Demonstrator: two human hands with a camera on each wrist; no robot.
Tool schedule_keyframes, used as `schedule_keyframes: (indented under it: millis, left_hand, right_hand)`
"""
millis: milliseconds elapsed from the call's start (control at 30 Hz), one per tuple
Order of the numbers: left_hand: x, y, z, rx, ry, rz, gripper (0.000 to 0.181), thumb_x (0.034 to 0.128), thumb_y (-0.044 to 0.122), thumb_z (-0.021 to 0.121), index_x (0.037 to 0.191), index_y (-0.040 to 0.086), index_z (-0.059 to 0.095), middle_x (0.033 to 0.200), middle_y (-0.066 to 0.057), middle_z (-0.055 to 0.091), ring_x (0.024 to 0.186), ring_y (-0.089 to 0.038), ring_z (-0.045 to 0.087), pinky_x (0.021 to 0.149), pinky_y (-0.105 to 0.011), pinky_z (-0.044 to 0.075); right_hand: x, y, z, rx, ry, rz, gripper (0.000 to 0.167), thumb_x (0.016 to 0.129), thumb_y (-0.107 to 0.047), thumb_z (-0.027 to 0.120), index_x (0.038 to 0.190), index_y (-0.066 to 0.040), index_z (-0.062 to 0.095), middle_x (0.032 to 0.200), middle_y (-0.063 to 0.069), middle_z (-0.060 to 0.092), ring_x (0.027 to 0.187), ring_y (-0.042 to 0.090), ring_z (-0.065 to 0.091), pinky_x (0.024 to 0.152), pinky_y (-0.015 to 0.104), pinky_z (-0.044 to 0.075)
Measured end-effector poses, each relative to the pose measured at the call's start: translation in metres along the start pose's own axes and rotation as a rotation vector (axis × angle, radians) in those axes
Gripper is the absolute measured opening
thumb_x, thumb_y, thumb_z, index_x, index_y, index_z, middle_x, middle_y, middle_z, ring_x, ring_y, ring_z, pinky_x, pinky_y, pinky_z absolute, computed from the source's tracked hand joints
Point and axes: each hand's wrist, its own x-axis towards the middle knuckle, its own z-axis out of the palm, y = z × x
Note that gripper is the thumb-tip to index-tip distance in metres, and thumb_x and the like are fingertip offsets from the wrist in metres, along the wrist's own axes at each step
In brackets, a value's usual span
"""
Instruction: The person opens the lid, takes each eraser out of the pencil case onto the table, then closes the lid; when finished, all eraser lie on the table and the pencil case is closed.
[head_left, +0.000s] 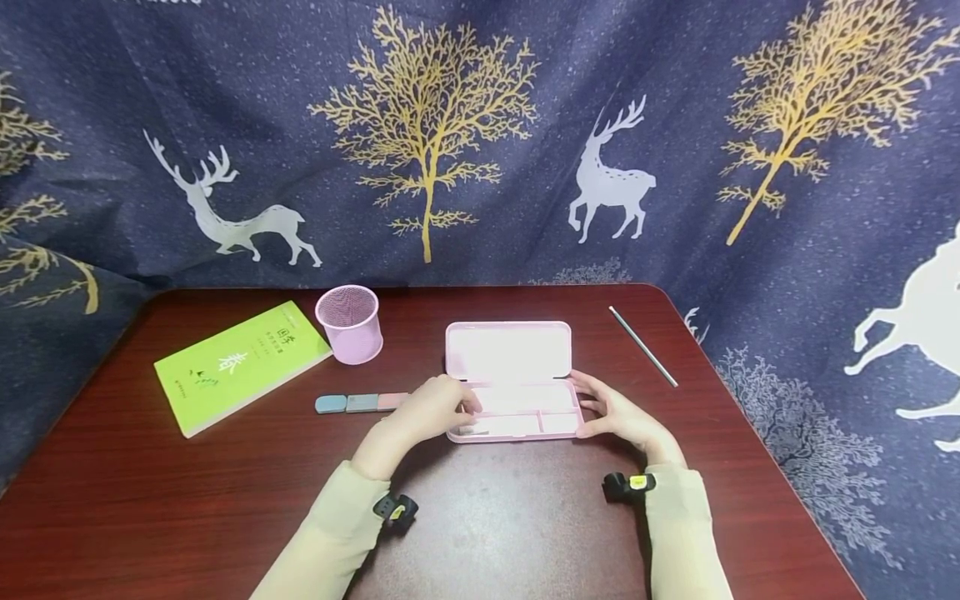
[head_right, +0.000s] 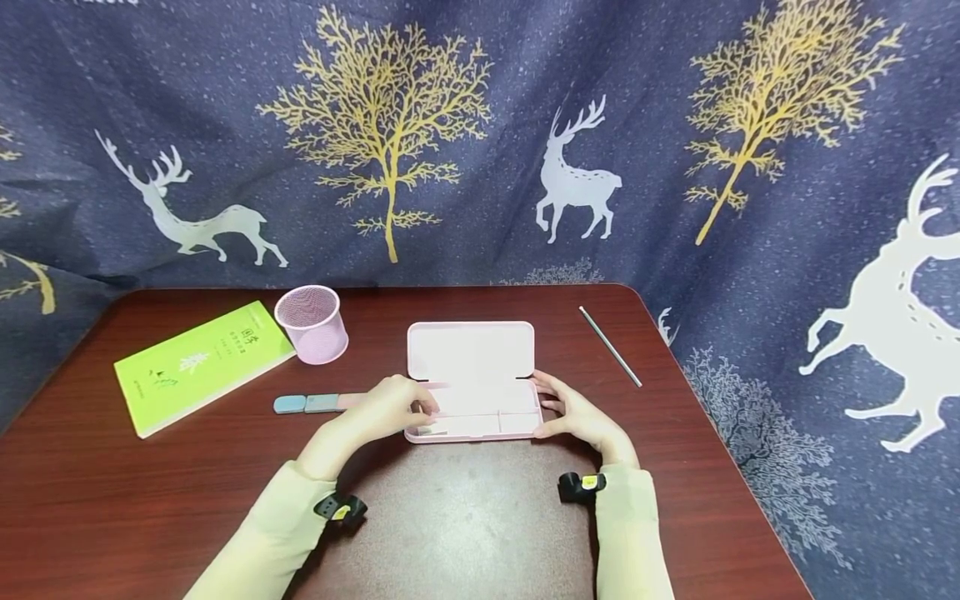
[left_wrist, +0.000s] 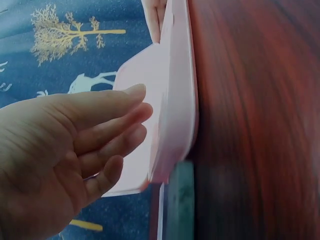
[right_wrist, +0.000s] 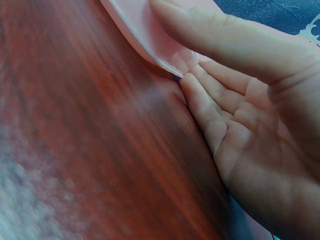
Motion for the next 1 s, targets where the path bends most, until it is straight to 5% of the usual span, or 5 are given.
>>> schedule_keyframes:
  millis: [433,700,1000]
  left_hand:
    - [-0.001,0.011,0.009,-0.002,-0.027,-0.031,0.013,0.0837,0.013,0.076,0.096,0.01,0.078,0.093,-0.003,0.076,0.089,-0.018,0.071,0.082,-0.036,0.056]
    - [-0.002,0.013,0.011,0.081,-0.008,0.002,0.011,0.0841,0.014,0.075,0.094,0.011,0.079,0.095,-0.001,0.076,0.093,-0.019,0.072,0.084,-0.036,0.056]
    - [-0.001,0.012,0.015,0.149,0.018,0.048,0.004,0.0837,0.01,0.074,0.082,0.013,0.077,0.083,0.002,0.073,0.071,-0.011,0.063,0.065,-0.029,0.052]
  right_hand:
    - [-0.001,-0.002,0.001,0.005,-0.001,0.007,0.099,0.078,-0.007,0.078,0.155,-0.001,0.016,0.154,0.031,0.025,0.138,0.052,0.03,0.094,0.014,0.046]
    - [-0.001,-0.002,0.001,0.0,0.002,0.003,0.099,0.078,-0.006,0.078,0.154,-0.001,0.016,0.154,0.031,0.025,0.138,0.051,0.031,0.094,0.014,0.045]
    - [-0.001,-0.001,0.001,0.002,-0.001,0.002,0.098,0.078,-0.006,0.079,0.154,-0.001,0.017,0.155,0.03,0.025,0.139,0.051,0.03,0.094,0.014,0.045]
